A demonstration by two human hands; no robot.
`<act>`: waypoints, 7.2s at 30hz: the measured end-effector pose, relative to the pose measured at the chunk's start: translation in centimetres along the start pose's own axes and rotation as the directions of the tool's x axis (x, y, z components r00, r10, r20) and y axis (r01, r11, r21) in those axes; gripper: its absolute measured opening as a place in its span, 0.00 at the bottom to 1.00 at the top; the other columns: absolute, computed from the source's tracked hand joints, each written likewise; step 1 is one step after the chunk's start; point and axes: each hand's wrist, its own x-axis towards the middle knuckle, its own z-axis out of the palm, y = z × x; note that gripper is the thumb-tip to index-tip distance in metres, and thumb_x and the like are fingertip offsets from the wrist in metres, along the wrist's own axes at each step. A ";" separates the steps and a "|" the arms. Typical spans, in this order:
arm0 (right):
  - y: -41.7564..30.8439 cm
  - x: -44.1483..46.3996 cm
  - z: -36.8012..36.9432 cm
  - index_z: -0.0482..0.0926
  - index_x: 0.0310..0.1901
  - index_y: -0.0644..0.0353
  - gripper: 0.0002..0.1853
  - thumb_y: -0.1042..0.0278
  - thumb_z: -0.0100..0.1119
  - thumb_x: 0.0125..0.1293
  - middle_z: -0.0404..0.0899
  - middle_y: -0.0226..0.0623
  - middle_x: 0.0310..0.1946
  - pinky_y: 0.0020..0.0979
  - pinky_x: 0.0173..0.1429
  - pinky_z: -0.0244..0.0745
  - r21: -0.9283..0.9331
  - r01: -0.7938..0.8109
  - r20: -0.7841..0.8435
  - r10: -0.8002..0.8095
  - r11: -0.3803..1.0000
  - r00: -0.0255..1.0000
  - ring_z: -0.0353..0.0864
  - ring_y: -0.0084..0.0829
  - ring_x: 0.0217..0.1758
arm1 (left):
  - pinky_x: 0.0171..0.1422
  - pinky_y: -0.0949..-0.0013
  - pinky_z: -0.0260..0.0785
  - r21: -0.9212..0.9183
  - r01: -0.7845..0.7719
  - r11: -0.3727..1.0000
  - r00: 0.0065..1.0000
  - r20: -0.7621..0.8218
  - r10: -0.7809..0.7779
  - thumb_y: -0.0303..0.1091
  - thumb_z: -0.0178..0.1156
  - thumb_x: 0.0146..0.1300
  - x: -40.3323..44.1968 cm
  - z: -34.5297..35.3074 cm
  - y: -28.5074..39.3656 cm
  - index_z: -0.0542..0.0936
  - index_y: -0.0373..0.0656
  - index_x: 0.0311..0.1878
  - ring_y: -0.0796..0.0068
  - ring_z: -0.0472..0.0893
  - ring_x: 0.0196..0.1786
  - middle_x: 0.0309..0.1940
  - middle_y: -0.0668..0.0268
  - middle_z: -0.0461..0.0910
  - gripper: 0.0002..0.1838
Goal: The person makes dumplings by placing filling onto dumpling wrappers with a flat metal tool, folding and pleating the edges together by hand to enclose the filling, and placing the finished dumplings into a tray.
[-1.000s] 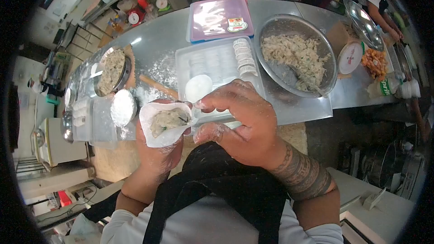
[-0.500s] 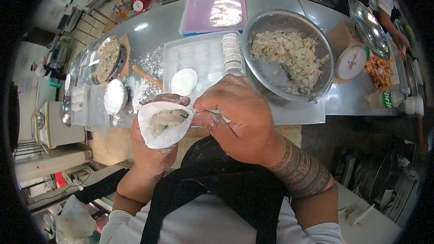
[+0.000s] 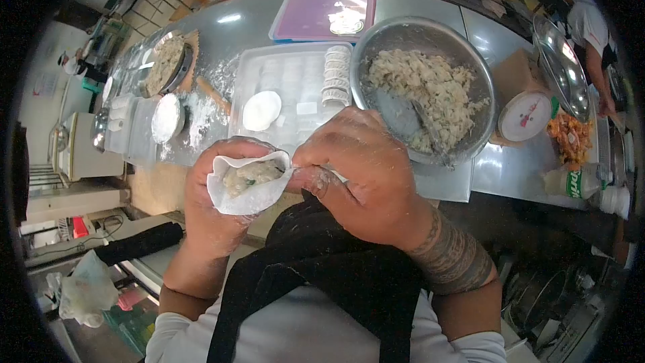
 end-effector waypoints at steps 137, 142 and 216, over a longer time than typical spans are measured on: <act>-1.5 1.4 2.7 0.85 0.38 0.59 0.08 0.66 0.73 0.60 0.83 0.39 0.34 0.42 0.49 0.71 -0.030 -0.122 -0.010 0.122 0.992 0.992 0.81 0.43 0.40 | 0.60 0.66 0.79 -0.167 0.090 0.982 0.982 -0.151 -0.116 0.36 0.76 0.63 -1.1 -1.3 -0.3 0.78 0.34 0.57 0.73 0.85 0.52 0.49 0.59 0.86 0.24; -1.3 2.2 3.8 0.85 0.38 0.60 0.09 0.68 0.74 0.60 0.84 0.39 0.35 0.39 0.49 0.72 0.006 -0.129 0.024 0.128 0.992 0.991 0.81 0.41 0.40 | 0.60 0.66 0.79 -0.129 0.114 0.985 0.986 -0.104 -0.128 0.34 0.75 0.63 -0.7 -3.2 0.1 0.78 0.34 0.57 0.73 0.86 0.51 0.49 0.59 0.86 0.23; -3.8 4.5 7.7 0.85 0.39 0.60 0.07 0.70 0.73 0.60 0.83 0.38 0.34 0.39 0.50 0.70 -0.339 -0.082 0.032 0.098 0.937 0.995 0.78 0.41 0.40 | 0.56 0.69 0.78 -0.039 0.069 0.997 0.998 -0.011 -0.069 0.28 0.69 0.68 -0.4 -8.7 -0.4 0.80 0.35 0.55 0.74 0.84 0.50 0.48 0.61 0.85 0.15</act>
